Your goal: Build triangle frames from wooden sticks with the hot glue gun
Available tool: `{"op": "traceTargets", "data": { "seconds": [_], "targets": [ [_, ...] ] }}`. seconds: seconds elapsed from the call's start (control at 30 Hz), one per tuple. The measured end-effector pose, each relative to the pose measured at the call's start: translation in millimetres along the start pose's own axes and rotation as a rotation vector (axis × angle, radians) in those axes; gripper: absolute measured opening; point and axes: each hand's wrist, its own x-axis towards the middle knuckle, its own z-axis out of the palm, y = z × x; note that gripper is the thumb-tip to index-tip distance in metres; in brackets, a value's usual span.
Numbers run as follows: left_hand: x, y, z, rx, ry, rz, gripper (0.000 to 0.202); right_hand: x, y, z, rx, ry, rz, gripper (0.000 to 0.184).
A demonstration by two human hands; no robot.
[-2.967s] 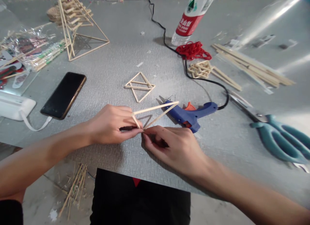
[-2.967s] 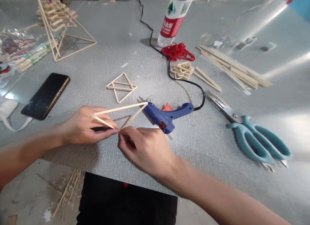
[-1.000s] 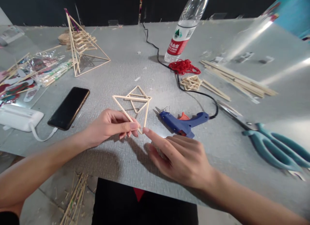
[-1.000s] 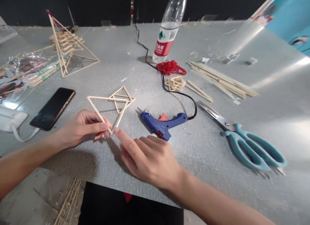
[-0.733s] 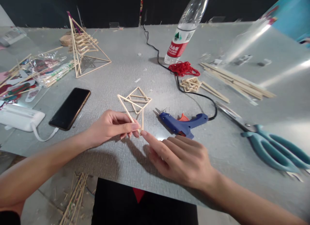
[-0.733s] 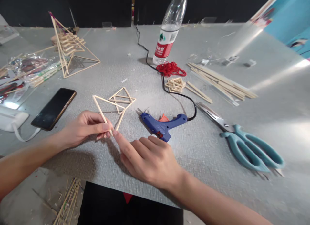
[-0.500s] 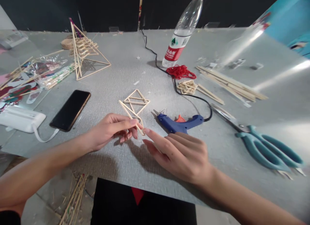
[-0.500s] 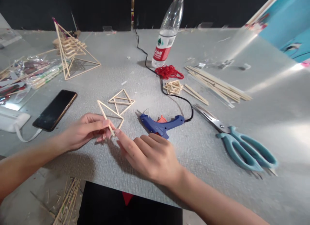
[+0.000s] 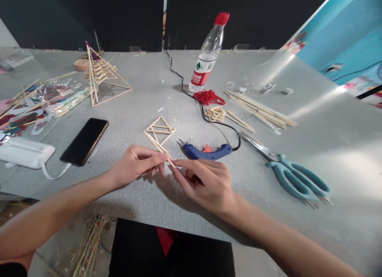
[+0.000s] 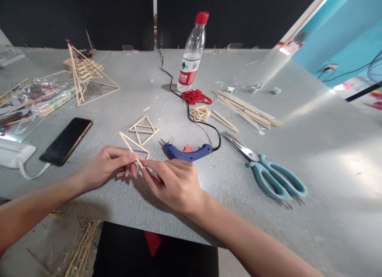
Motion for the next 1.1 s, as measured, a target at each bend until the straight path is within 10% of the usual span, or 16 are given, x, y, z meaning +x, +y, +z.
{"op": "traceTargets", "data": {
  "seconds": [0.17, 0.27, 0.6, 0.9, 1.1],
  "targets": [
    [-6.6, 21.4, -8.9, 0.728, 0.421, 0.684, 0.014, 17.1, -11.9, -8.2, 0.245, 0.091, 0.349, 0.011],
    [-13.1, 45.3, -5.8, 0.979, 0.448, 0.914, 0.049, 34.1, -20.3, -18.0, 0.445, 0.101, 0.523, 0.019],
    [-9.8, 69.8, 14.4, 0.780, 0.308, 0.838, 0.049, 62.1, -42.7, -47.4, 0.741, 0.070, 0.763, 0.034],
    [5.0, 46.3, -6.4, 1.052, 0.436, 1.079, 0.049, 65.6, -32.1, -22.5, 0.812, 0.037, 0.858, 0.046],
    [1.3, 36.1, -22.9, 0.635, 0.419, 0.743, 0.029, 72.8, -32.7, -39.2, 0.306, 0.065, 0.404, 0.018]
  ]
}}
